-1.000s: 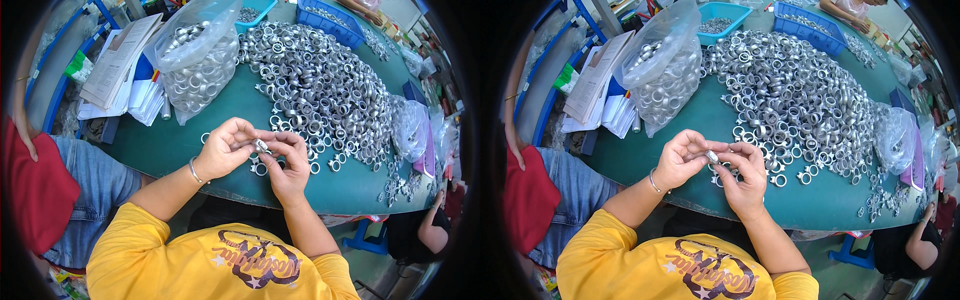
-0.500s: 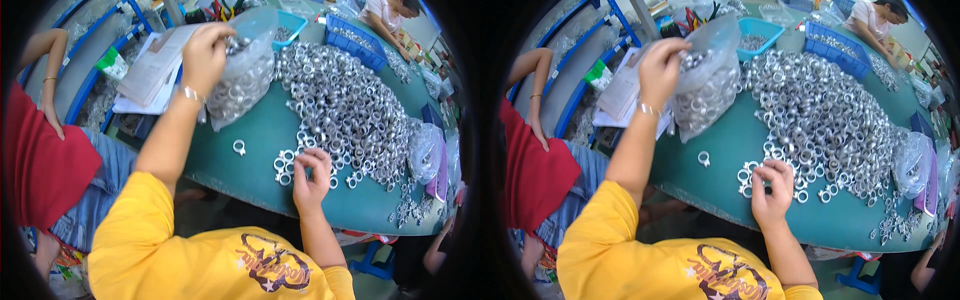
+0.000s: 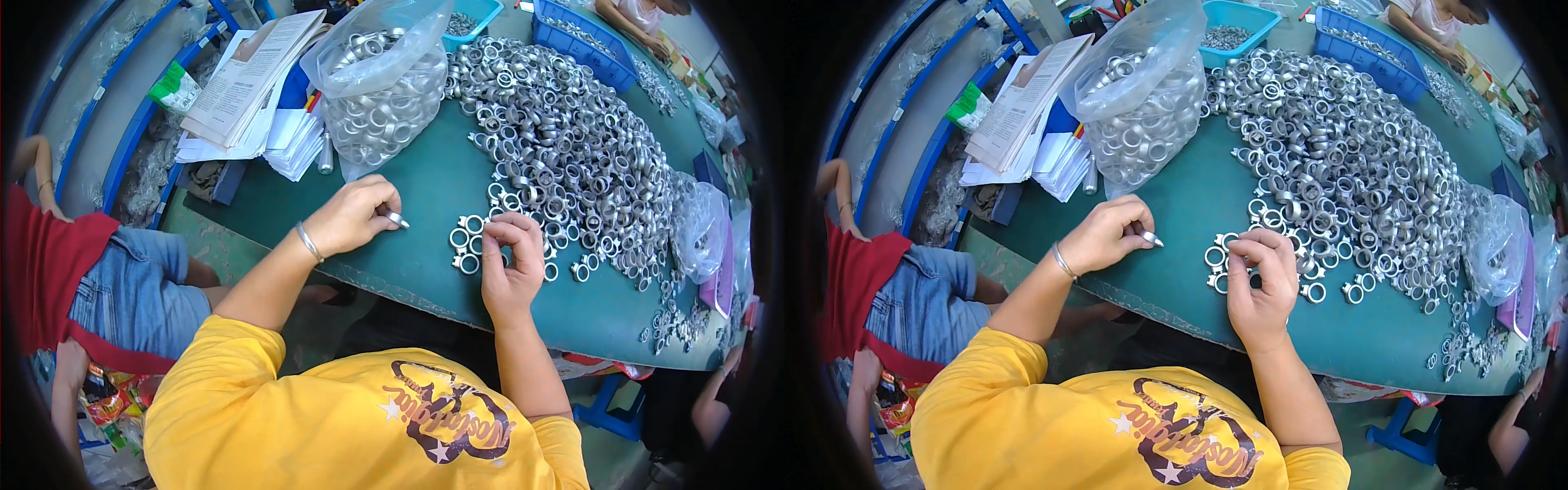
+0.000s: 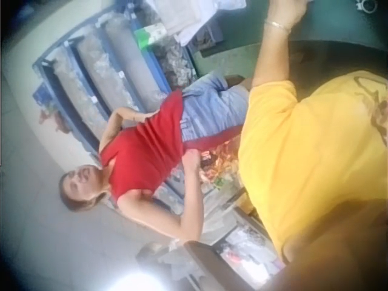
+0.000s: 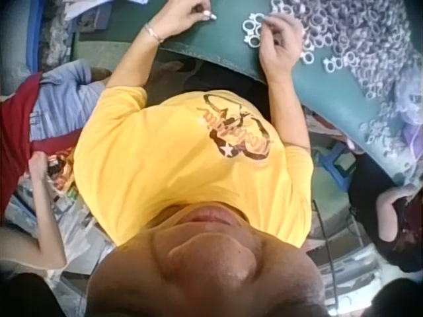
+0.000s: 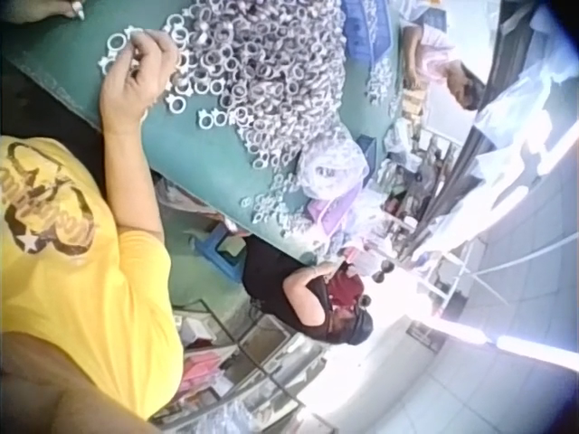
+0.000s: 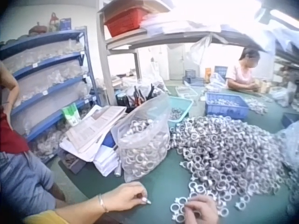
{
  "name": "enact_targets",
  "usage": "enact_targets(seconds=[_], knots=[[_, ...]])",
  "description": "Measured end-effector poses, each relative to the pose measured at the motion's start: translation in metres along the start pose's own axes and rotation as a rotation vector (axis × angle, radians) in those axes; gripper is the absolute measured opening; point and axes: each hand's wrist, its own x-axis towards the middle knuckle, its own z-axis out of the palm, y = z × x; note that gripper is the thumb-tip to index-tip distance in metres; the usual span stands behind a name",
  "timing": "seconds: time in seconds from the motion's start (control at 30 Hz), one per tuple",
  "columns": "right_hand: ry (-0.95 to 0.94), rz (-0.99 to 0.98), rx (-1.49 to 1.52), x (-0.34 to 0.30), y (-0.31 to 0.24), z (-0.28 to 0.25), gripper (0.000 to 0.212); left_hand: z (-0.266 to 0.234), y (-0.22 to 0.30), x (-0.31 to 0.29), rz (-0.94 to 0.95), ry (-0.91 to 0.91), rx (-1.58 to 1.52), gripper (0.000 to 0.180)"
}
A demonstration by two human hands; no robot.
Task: The person sorts small metal ring-like components from a large pile on a table, picking them up one by one to check them and then placing them into a plastic bag.
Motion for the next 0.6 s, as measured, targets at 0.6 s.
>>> enact_targets(seconds=[0.6], knots=[[-0.253, 0.089, 0.151, -0.002, -0.003, 0.001, 0.017, 0.056, 0.038, -0.01, 0.096, 0.231, -0.913, 0.017]])
